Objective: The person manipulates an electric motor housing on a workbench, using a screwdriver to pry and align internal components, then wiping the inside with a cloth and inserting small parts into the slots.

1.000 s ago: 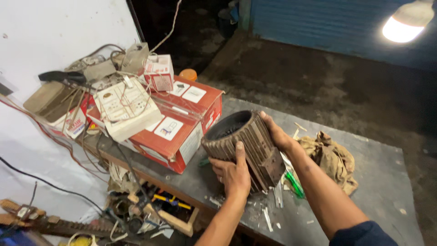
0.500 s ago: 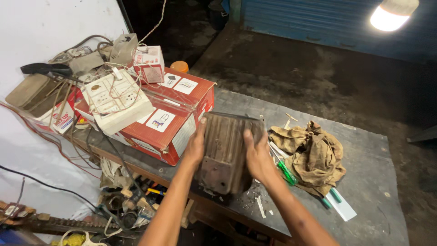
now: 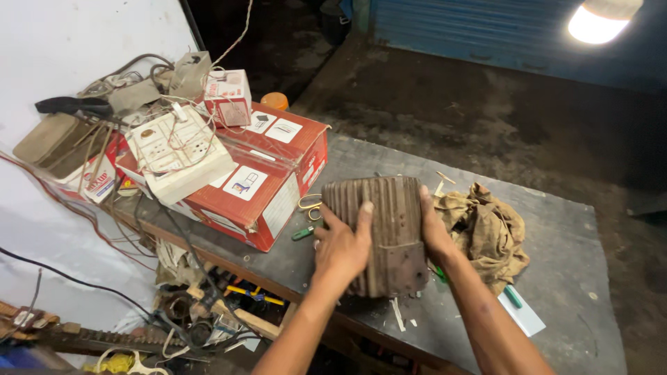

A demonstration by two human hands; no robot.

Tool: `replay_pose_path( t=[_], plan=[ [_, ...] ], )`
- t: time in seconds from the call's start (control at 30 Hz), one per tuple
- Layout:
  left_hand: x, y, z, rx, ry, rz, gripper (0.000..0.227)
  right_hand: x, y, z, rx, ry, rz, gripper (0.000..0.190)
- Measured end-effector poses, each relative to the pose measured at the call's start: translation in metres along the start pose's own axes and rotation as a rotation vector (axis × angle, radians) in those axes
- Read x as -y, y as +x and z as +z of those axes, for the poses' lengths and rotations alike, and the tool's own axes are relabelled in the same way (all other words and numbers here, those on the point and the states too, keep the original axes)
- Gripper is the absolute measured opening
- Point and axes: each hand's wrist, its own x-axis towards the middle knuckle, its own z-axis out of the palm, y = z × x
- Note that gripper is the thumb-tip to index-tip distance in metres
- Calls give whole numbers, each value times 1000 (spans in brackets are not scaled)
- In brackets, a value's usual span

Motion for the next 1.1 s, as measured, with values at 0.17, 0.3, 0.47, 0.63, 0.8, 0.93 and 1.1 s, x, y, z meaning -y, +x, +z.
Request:
replay_pose_path(
  t=[0.17,0.3,0.47,0.63,0.8,0.93,1.1],
  plan=[
    [6,-21,-1,-11,5,-67,128,25,31,16,259,23,177,76],
    [33,-3,-5,-20,-98,-166,128,38,45,48,414,-161,253,77],
    [89,39,-2,-118,-326,-151,103,30,51,86,188,-685,16,86],
    [129,77,-5,-88,-614,101,92,17,12,94,-13,-824,132,80],
    [107,77,-17,-18,-277,90,89,-9,19,57,15,-716,-92,71],
    [57,54,-23,57,-214,-15,93,-23,51,24,30,-661,-134,67],
    [37,42,-16,36,-84,-96,99,-19,60,1,288,-196,-284,65]
  ],
)
